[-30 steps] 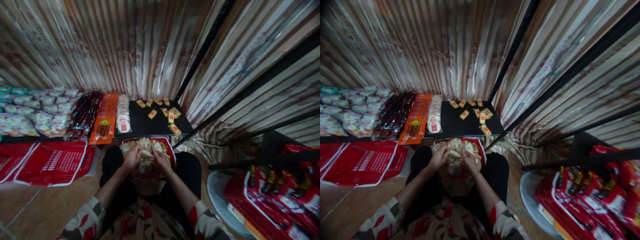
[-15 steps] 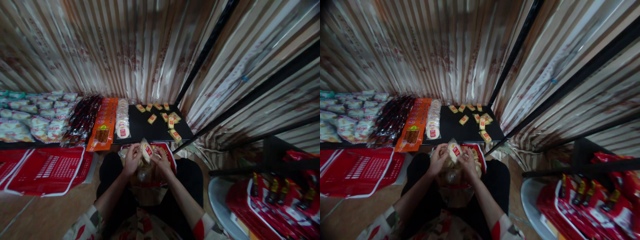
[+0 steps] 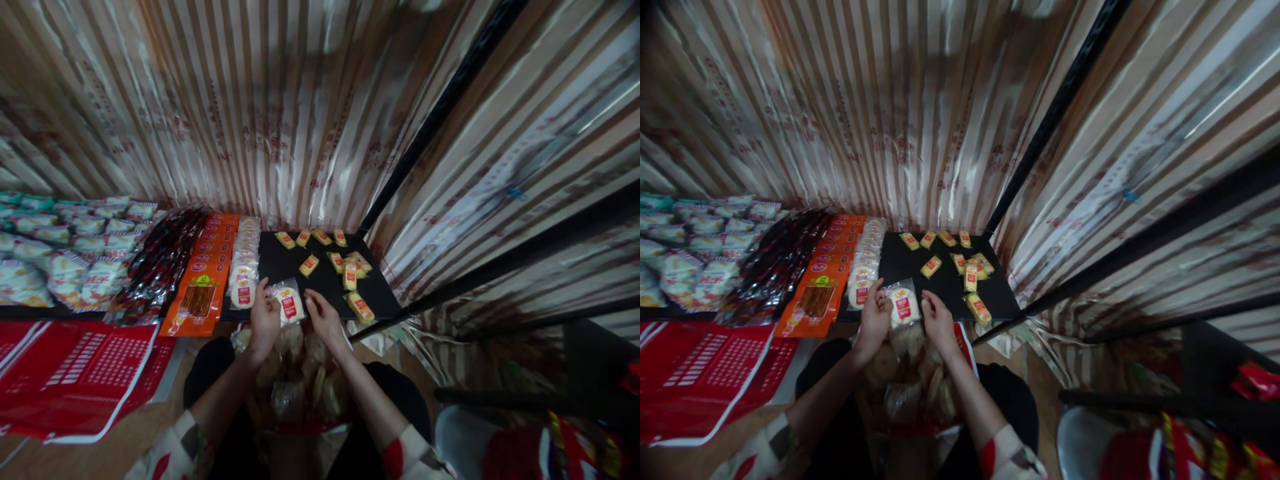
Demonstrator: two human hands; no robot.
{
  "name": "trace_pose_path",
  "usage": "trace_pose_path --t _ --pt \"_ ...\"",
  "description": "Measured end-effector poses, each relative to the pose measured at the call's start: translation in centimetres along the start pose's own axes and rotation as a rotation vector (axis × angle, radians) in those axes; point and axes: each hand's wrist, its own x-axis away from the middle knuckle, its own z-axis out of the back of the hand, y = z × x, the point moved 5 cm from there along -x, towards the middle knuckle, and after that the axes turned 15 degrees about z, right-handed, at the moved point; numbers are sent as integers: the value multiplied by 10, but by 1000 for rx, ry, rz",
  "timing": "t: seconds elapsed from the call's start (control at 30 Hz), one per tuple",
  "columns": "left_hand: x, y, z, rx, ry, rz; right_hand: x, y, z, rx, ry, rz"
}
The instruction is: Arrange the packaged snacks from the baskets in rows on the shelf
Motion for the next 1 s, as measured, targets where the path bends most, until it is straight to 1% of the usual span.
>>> trace_pose_path --t 0.07,0.13,0.17,0.23,0.33,0.43,0.5,0.57,0.7,0.8,0.87,0.9,0.93,1.0 --pt "-15 15 0 -40 69 -30 -34 -8 -6 175 -15 163" --pt "-30 29 1 -68 115 -52 -69 -15 -21 348 -90 295" --pt "-37 35 2 -78 135 -59 -86 -18 -30 417 -140 335" --pt "-50 46 4 -93 173 -74 -118 -19 -48 523 -248 365" --pt "-70 57 9 -130 240 -111 -156 -14 -72 626 -387 360" --pt "-89 63 10 -214 286 -114 -180 -3 -85 692 -445 317" --pt "-101 65 6 -249 279 -99 -188 8 -84 731 -437 260" --pt "-112 65 -3 -262 257 -82 -190 19 -76 780 -408 210" --pt "-129 65 -25 -270 217 -54 -183 34 -45 847 -338 149" --pt "-139 69 -40 -275 214 -40 -181 35 -22 781 -232 149" --pt "-146 72 -47 -273 220 -19 -184 31 -15 628 -137 164" --pt "-150 74 -50 -265 224 -14 -186 30 -14 519 -98 142" --pt "-155 76 -53 -253 226 -9 -188 31 -16 390 -74 89" --pt "-165 78 -59 -236 217 6 -191 35 -27 90 -67 -78"
